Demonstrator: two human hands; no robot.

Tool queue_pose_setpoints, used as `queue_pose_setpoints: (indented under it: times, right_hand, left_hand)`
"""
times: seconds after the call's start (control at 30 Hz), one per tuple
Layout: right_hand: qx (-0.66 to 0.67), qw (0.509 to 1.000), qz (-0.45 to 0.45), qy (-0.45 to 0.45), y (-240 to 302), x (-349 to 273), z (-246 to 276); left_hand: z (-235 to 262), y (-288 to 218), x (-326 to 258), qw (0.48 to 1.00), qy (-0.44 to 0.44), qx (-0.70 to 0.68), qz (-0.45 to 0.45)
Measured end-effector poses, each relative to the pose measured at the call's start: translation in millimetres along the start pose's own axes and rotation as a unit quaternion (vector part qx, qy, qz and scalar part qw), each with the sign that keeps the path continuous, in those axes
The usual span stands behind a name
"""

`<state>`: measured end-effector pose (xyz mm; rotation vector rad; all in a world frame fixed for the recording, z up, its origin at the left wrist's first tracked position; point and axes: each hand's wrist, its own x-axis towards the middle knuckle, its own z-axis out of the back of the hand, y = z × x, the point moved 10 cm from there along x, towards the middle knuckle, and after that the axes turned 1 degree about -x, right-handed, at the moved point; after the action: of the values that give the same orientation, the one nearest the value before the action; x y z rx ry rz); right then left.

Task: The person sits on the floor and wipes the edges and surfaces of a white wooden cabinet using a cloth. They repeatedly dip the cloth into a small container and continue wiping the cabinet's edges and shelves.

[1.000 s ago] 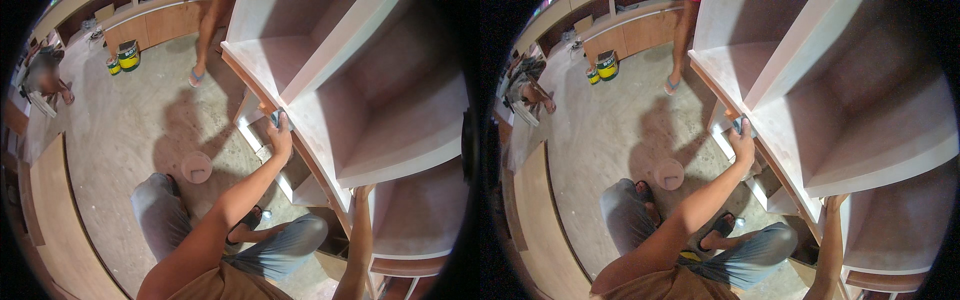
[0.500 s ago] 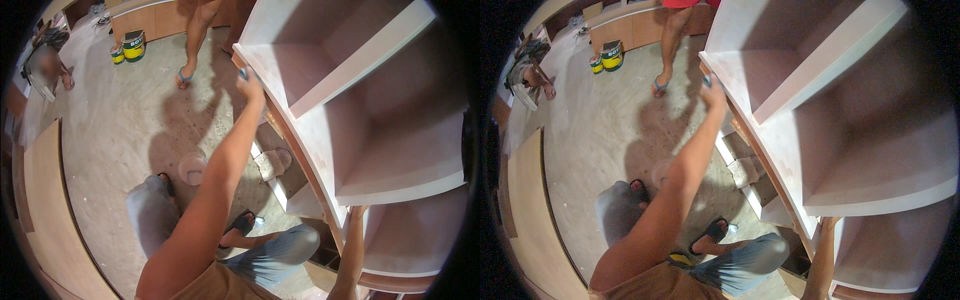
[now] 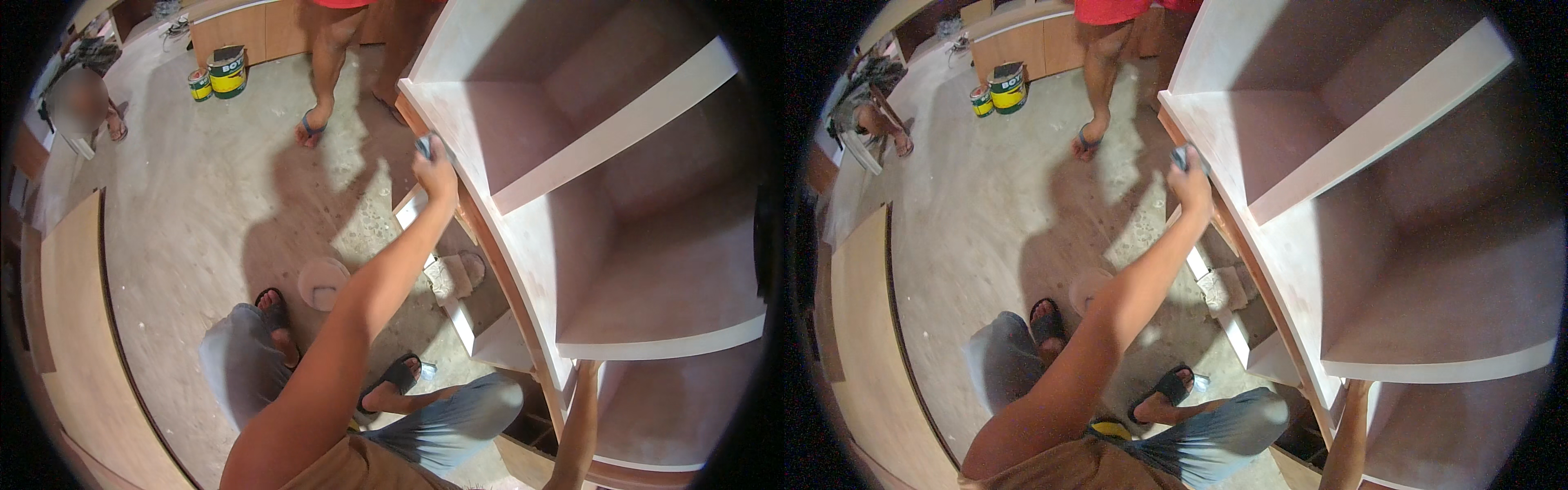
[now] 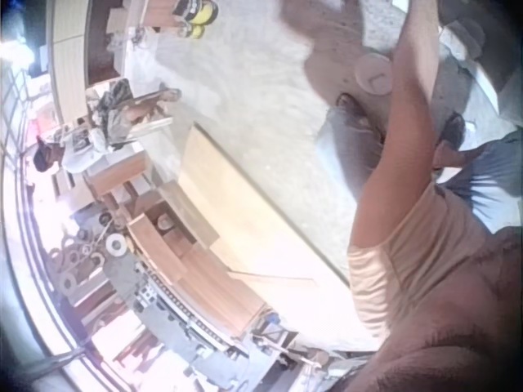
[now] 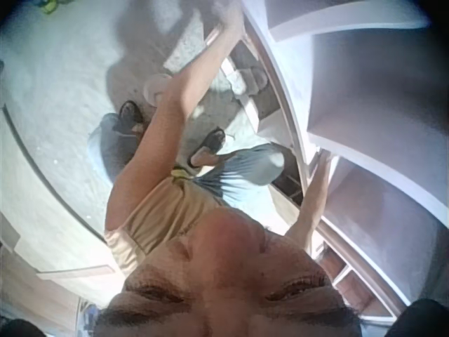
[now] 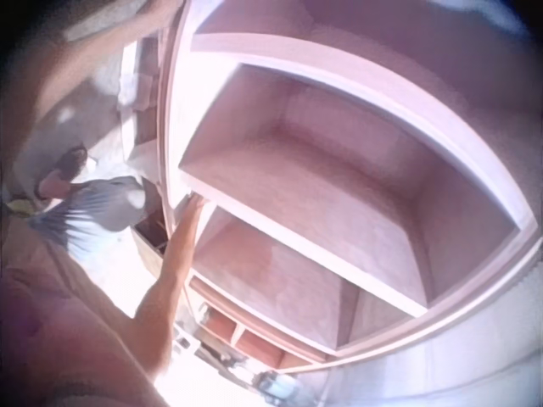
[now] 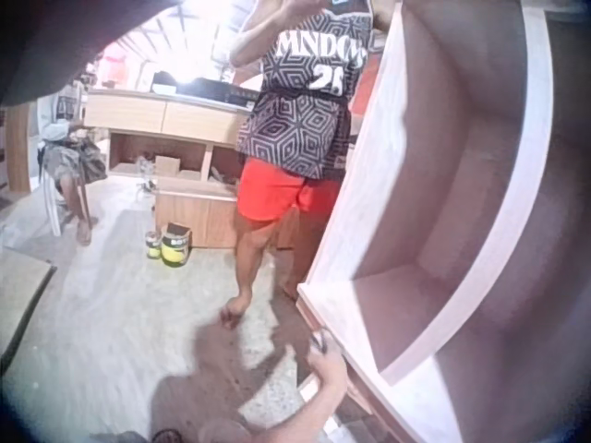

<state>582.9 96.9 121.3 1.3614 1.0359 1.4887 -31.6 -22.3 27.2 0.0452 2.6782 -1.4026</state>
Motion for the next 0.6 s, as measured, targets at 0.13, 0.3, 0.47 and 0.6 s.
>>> queue_pose_setpoints:
  times: [0.13, 0.3, 0.47, 0.6]
  right_hand:
    - [-0.004, 1.000, 0.002, -0.004, 0, -1, 3]
    - [-0.002, 1.000, 0.002, 0.001, 4, 1, -2]
    - [-0.001, 1.000, 0.002, 0.000, 3, -1, 0]
    - [0.003, 1.000, 0.000, 0.008, 2, 2, -9]
  left_hand:
    - [-17, 4, 29, 0.993, 0.061, -0.012, 0.098]
    - [-4, 19, 6, 0.997, 0.032, -0.050, 0.043]
    - [-14, 0, 46, 0.996, 0.038, -0.007, 0.077]
    - [-3, 14, 15, 0.999, 0.028, 0.026, 0.021]
